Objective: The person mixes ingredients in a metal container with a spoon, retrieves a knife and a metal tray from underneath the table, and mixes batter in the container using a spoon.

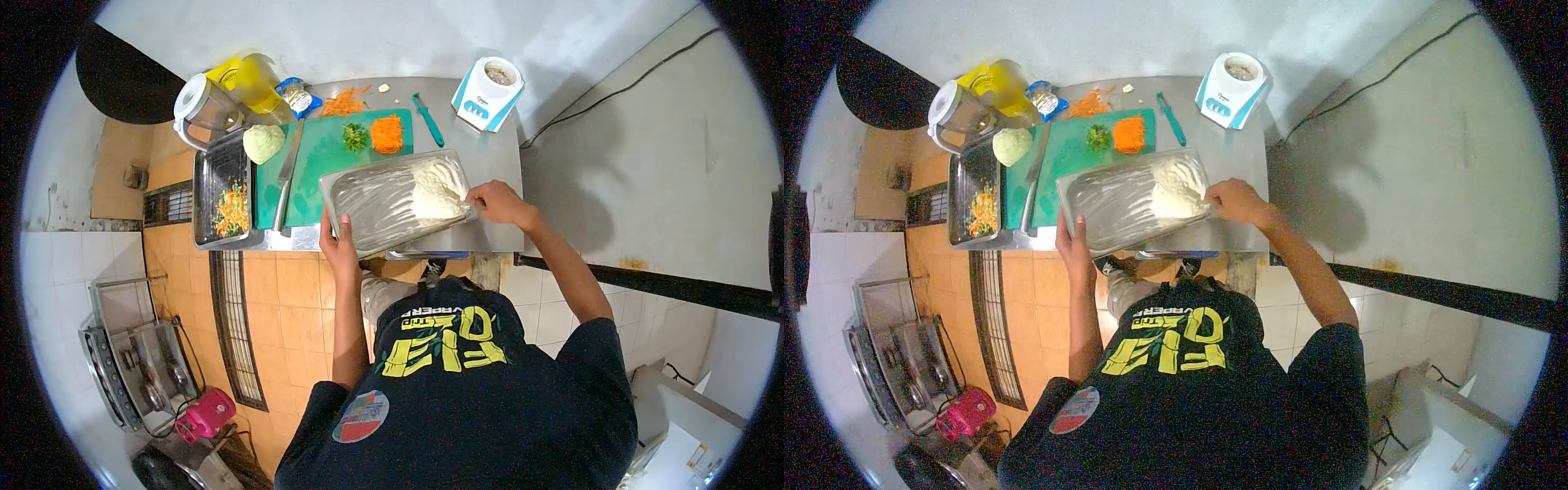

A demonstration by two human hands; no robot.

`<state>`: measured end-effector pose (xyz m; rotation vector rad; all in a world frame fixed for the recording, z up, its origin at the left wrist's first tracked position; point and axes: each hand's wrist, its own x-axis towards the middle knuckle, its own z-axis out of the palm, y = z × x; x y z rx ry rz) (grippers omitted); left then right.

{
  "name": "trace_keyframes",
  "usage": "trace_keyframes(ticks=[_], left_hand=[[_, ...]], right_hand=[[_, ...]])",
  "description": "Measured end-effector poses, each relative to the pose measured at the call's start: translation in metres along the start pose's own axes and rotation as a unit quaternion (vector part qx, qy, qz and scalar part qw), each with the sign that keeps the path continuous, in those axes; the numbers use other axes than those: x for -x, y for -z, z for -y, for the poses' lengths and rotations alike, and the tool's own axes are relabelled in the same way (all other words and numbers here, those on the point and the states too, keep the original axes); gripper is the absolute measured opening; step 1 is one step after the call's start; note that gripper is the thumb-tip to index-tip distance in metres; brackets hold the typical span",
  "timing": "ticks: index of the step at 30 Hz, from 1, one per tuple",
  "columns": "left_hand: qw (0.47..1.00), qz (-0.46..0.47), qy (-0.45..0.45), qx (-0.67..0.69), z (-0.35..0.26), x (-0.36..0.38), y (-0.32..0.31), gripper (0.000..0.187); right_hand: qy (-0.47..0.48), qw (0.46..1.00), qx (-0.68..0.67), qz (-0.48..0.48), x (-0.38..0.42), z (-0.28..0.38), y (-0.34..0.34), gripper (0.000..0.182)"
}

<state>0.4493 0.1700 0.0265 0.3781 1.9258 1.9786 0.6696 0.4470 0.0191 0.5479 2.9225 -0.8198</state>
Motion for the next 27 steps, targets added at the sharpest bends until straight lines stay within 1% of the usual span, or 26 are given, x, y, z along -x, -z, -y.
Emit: trace_keyframes(ticks=[3, 6, 9, 10, 12, 14, 15, 17, 18, 21, 24, 25, 27], left_hand=[[1.0, 0.008, 0.012, 0.008, 0.0, -0.004, 0.001, 0.057], [1.0, 0.016, 0.01, 0.007, -0.004, -0.006, 0.001, 0.057], [1.0, 0.018, 0.012, 0.008, -0.003, -0.005, 0.001, 0.056], [1.0, 0.017, 0.015, 0.009, -0.006, -0.004, 0.0, 0.055], [1.0, 0.008, 0.014, 0.008, -0.006, -0.003, -0.002, 0.055], [1.0, -0.007, 0.008, 0.005, -0.004, -0.003, -0.003, 0.055], [1.0, 0.001, -0.001, 0.0, -0.005, -0.004, -0.003, 0.054], [1.0, 0.019, -0.015, -0.011, -0.009, -0.006, -0.005, 0.054], [1.0, 0.025, -0.008, -0.005, -0.011, -0.005, -0.006, 0.054], [0.999, 0.035, 0.003, -0.002, -0.015, -0.007, -0.005, 0.055], [0.999, 0.032, -0.003, -0.014, -0.011, -0.005, -0.004, 0.055], [0.999, 0.027, -0.008, -0.015, -0.011, -0.002, -0.005, 0.055], [1.0, 0.018, -0.016, -0.015, -0.011, 0.004, -0.005, 0.055]], right_hand=[[0.01, 0.995, -0.097, -0.009, -0.004, -0.002, -0.011, 0.02], [0.003, 0.969, -0.221, -0.106, -0.006, -0.002, -0.027, 0.02], [-0.082, 0.981, -0.101, -0.144, -0.001, 0.027, 0.002, 0.023], [-0.087, 0.988, -0.03, -0.124, 0.0, 0.025, -0.001, 0.022], [-0.094, 0.986, 0.114, -0.083, 0.0, 0.02, -0.005, 0.021], [-0.069, 0.996, 0.051, -0.028, 0.007, 0.018, 0.001, 0.02], [-0.057, 0.998, 0.021, 0.0, 0.01, 0.019, 0.004, 0.019], [-0.019, 0.999, -0.032, -0.028, 0.008, 0.011, -0.005, 0.017], [0.001, 0.997, -0.057, -0.043, 0.006, 0.01, -0.006, 0.016], [0.004, 0.99, -0.138, -0.036, -0.005, 0.012, -0.01, 0.019], [-0.054, 0.978, -0.165, -0.113, -0.005, 0.021, -0.008, 0.017], [-0.083, 0.987, -0.086, -0.105, -0.003, 0.028, -0.001, 0.017], [-0.137, 0.984, 0.075, -0.087, 0.003, 0.04, 0.01, 0.017]])
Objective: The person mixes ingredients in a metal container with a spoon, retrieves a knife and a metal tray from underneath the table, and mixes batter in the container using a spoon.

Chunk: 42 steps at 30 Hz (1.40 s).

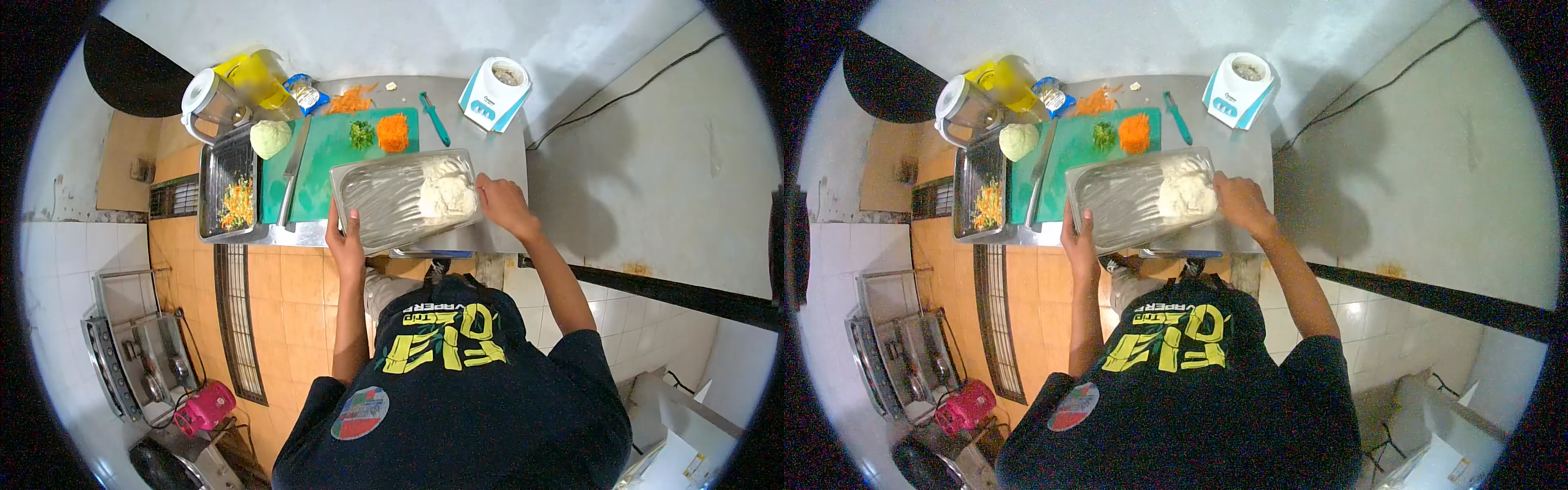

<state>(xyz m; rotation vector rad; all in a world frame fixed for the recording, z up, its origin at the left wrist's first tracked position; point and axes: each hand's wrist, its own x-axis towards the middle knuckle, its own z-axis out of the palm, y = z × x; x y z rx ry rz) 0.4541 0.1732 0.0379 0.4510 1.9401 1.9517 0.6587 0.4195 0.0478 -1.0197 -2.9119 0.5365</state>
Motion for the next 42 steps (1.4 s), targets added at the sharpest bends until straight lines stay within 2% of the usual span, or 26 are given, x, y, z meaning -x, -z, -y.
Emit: trace_keyframes(ticks=[3, 6, 9, 12, 15, 18, 21, 24, 27, 30, 33, 36, 39, 42], left_hand=[[1.0, -0.01, -0.008, 0.005, 0.002, 0.004, 0.0, 0.055], [1.0, -0.008, -0.011, 0.001, 0.007, 0.004, 0.001, 0.054], [1.0, -0.013, -0.005, -0.005, 0.003, 0.007, 0.0, 0.054], [1.0, -0.016, -0.014, -0.001, 0.003, 0.009, -0.001, 0.055], [1.0, -0.017, -0.021, 0.003, 0.005, 0.008, -0.002, 0.055], [1.0, -0.014, -0.012, 0.007, 0.007, 0.005, -0.001, 0.054], [1.0, -0.008, -0.007, 0.001, 0.011, 0.0, 0.002, 0.054], [1.0, -0.005, 0.002, 0.005, 0.014, 0.001, 0.003, 0.055], [1.0, -0.006, -0.001, 0.01, 0.012, 0.001, 0.003, 0.053], [1.0, -0.009, 0.001, 0.001, 0.008, 0.001, 0.002, 0.053], [1.0, -0.012, 0.006, 0.0, 0.008, 0.004, 0.002, 0.053], [1.0, -0.017, 0.012, 0.014, 0.006, 0.004, 0.001, 0.053], [0.999, -0.036, 0.02, 0.021, 0.006, 0.004, 0.0, 0.053], [0.999, -0.031, 0.019, 0.012, 0.009, 0.002, 0.0, 0.053]], right_hand=[[0.058, 0.998, 0.01, 0.026, 0.017, 0.001, -0.013, 0.009], [0.089, 0.988, -0.124, 0.007, 0.019, 0.002, -0.01, 0.01], [0.019, 0.994, -0.089, -0.06, 0.014, 0.01, 0.002, 0.01], [0.036, 0.999, 0.032, 0.002, 0.011, -0.002, -0.018, 0.007], [0.08, 0.989, -0.114, 0.057, 0.012, -0.009, -0.019, 0.008], [0.074, 0.962, -0.256, 0.056, 0.002, -0.017, -0.045, 0.01], [0.004, 0.936, -0.349, 0.053, -0.001, -0.012, -0.045, 0.018], [0.029, 0.946, -0.323, -0.019, 0.006, 0.009, -0.009, 0.015], [0.015, 0.973, -0.231, -0.013, 0.009, 0.015, 0.001, 0.016], [0.079, 0.996, -0.048, 0.009, 0.008, 0.001, -0.006, 0.01], [0.091, 0.992, -0.062, -0.057, -0.006, -0.002, 0.001, 0.01], [0.138, 0.988, 0.018, -0.06, -0.022, -0.019, -0.019, 0.009], [0.12, 0.992, 0.034, 0.018, -0.01, -0.029, -0.018, 0.009], [0.105, 0.989, -0.023, 0.105, 0.009, -0.026, -0.009, 0.013]])
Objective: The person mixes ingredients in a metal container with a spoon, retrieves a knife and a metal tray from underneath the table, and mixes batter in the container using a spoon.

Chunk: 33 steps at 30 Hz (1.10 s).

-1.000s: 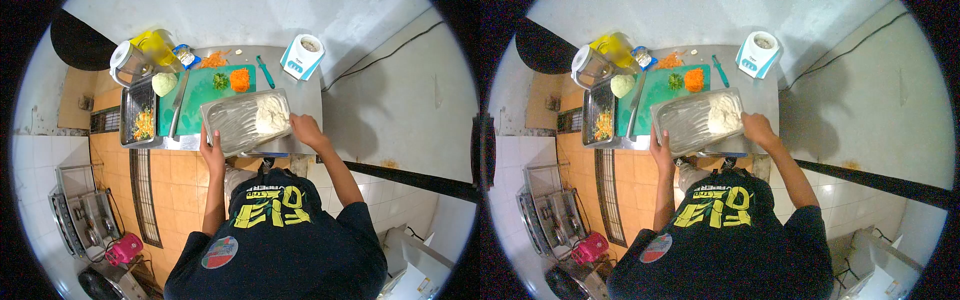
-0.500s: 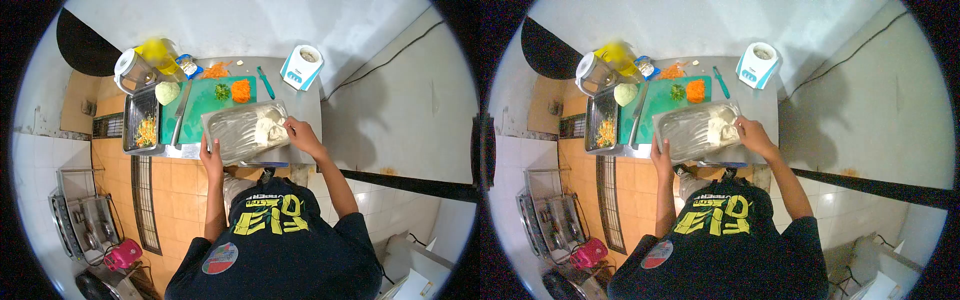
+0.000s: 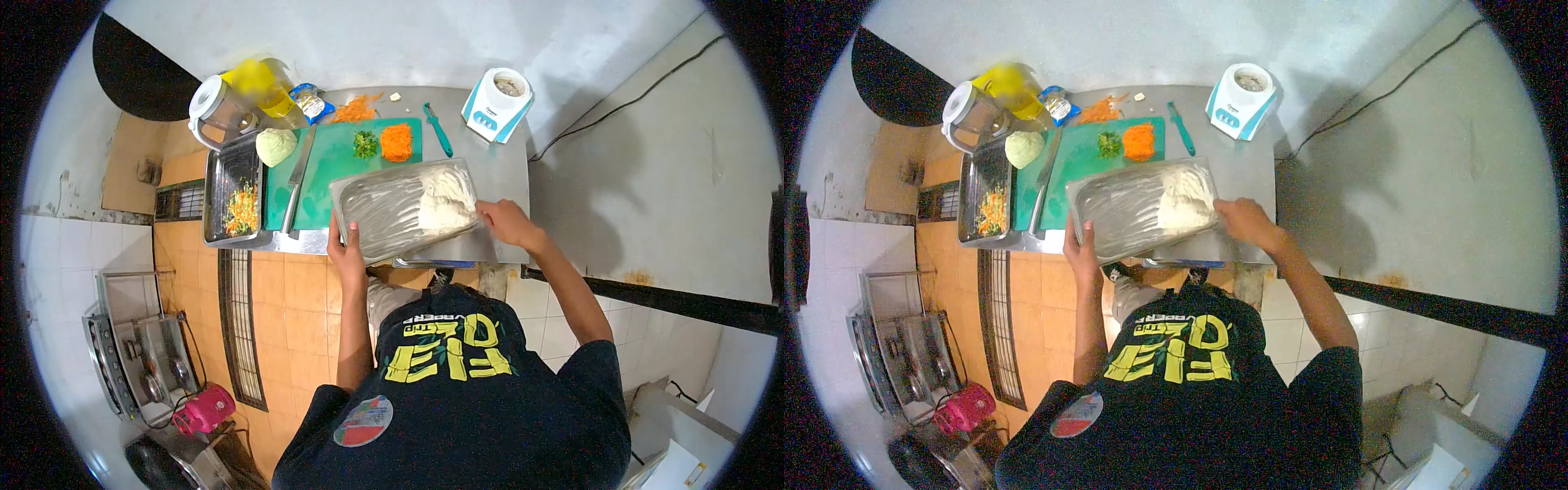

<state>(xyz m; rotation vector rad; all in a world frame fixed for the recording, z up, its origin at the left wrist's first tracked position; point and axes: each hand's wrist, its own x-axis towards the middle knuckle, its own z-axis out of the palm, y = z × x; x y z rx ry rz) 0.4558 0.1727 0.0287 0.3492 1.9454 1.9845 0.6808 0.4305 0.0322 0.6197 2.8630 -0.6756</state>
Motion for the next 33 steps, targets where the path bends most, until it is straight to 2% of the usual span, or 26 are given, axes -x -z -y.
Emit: trace_keyframes(ticks=[3, 6, 9, 12, 15, 21, 24, 27, 28, 30, 33], left_hand=[[1.0, 0.012, 0.001, 0.004, -0.002, -0.003, 0.004, 0.054], [1.0, 0.02, -0.004, -0.006, 0.001, -0.007, 0.008, 0.054], [1.0, 0.021, -0.001, -0.023, 0.005, -0.01, 0.01, 0.054], [1.0, 0.017, 0.007, -0.003, 0.006, -0.008, 0.011, 0.053], [1.0, 0.016, 0.018, 0.011, 0.005, -0.007, 0.011, 0.053], [1.0, 0.028, 0.008, -0.003, 0.001, -0.006, 0.011, 0.054], [1.0, 0.023, 0.007, 0.008, -0.003, -0.006, 0.006, 0.054], [1.0, 0.011, -0.001, -0.008, -0.003, -0.007, 0.004, 0.055], [1.0, 0.016, -0.008, -0.02, 0.0, -0.008, 0.006, 0.055], [0.999, 0.027, -0.014, -0.037, 0.002, -0.011, 0.008, 0.056], [0.998, 0.039, -0.013, -0.038, 0.002, -0.014, 0.008, 0.056]], right_hand=[[0.018, 0.989, -0.142, -0.023, -0.002, -0.001, -0.018, 0.01], [0.066, 0.954, -0.282, -0.078, -0.01, 0.007, -0.031, 0.009], [0.005, 0.944, -0.311, -0.107, -0.009, 0.022, -0.024, 0.011], [-0.065, 0.981, -0.152, -0.097, 0.004, 0.056, 0.019, 0.018], [-0.007, 0.995, 0.058, -0.075, 0.003, 0.034, -0.018, 0.029], [-0.011, 0.985, 0.078, -0.154, -0.007, 0.024, 0.019, 0.023], [0.006, 0.989, 0.108, -0.102, -0.015, 0.008, 0.002, 0.018], [-0.026, 0.999, 0.045, -0.015, -0.006, 0.011, 0.008, 0.013], [-0.002, 1.0, -0.005, -0.009, -0.005, 0.007, 0.005, 0.011], [0.042, 0.994, -0.105, 0.0, -0.008, -0.007, -0.009, 0.009], [0.102, 0.955, -0.273, -0.049, -0.022, -0.014, -0.031, 0.006]])
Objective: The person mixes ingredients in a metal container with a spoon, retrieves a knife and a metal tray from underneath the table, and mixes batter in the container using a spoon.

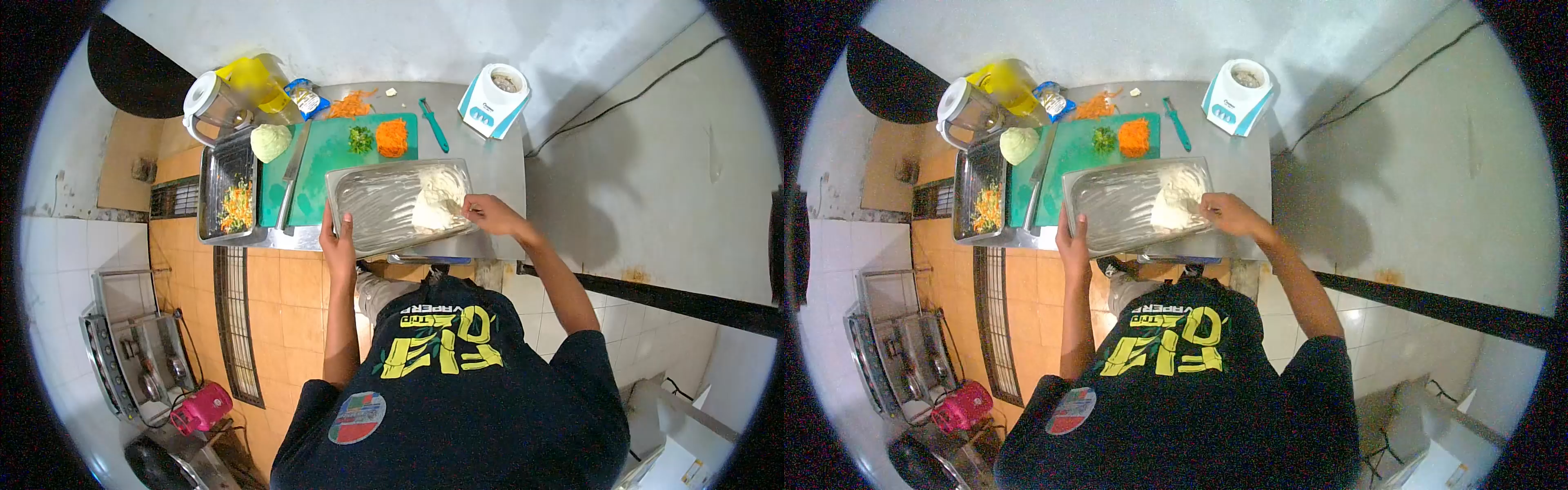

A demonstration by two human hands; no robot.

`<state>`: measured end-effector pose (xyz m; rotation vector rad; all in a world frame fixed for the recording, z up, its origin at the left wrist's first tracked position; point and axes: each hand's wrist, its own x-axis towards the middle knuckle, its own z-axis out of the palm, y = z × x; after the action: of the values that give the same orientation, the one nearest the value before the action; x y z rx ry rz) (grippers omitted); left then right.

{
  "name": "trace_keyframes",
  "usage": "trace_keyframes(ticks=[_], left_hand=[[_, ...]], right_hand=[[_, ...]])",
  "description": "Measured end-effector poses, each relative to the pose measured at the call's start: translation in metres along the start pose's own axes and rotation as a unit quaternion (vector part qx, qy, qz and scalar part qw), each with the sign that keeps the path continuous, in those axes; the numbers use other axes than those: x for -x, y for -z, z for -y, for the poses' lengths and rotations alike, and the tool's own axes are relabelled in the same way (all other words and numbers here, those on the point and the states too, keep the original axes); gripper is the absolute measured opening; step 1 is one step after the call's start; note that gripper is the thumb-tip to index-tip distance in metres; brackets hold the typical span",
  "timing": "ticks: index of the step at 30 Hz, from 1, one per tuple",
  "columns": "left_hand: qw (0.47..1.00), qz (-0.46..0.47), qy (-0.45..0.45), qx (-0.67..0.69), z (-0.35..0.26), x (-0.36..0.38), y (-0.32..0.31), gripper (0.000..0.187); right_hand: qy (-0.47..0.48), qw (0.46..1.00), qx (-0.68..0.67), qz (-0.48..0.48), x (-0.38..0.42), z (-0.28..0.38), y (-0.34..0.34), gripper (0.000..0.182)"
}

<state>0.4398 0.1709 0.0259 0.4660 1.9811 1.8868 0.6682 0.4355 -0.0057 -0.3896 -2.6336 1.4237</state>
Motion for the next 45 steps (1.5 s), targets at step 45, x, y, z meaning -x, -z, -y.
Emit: trace_keyframes(ticks=[45], left_hand=[[1.0, 0.014, 0.022, 0.002, 0.004, -0.006, -0.001, 0.054]], right_hand=[[-0.07, 0.965, 0.228, -0.111, 0.009, 0.042, 0.008, 0.016]])
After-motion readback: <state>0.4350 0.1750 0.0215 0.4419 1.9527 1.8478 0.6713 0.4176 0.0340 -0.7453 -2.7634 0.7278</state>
